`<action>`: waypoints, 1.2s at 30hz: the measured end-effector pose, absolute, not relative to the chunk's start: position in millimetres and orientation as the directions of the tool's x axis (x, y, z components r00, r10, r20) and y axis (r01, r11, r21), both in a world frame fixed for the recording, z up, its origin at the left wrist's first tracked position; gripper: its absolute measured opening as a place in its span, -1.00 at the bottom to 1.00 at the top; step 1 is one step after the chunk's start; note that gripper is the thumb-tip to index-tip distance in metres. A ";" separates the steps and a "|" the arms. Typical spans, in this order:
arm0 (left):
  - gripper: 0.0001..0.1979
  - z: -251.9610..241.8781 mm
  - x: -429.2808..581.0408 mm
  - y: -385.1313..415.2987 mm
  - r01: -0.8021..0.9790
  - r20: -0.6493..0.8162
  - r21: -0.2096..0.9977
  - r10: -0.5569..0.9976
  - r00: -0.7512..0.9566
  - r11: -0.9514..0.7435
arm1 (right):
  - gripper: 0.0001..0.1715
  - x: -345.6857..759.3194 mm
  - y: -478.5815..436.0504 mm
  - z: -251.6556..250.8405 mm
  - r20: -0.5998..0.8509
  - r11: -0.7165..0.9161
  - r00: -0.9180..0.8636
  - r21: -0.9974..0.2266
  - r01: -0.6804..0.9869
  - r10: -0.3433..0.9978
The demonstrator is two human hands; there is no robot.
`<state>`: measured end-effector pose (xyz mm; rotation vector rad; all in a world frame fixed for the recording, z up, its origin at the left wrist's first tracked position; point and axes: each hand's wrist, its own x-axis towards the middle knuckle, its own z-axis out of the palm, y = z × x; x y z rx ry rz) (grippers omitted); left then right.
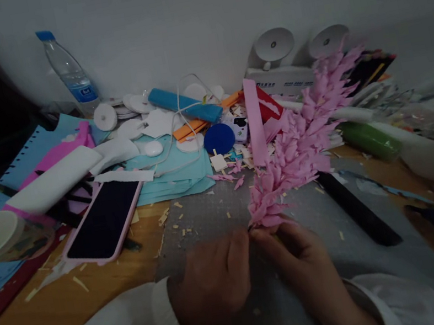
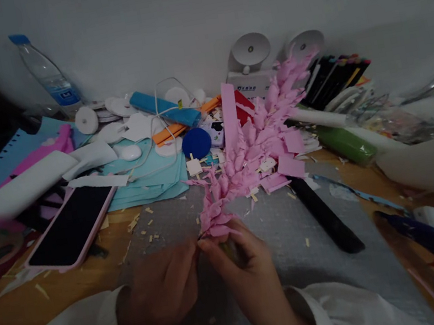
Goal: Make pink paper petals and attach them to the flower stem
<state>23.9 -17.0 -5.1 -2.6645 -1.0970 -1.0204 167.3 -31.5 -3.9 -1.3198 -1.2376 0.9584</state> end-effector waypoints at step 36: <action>-0.78 12.1 25.2 -22.4 0.523 0.408 0.655 0.838 0.363 -0.545 | -0.78 173.2 -35.0 14.4 0.102 0.104 -0.023 -0.985 0.134 0.995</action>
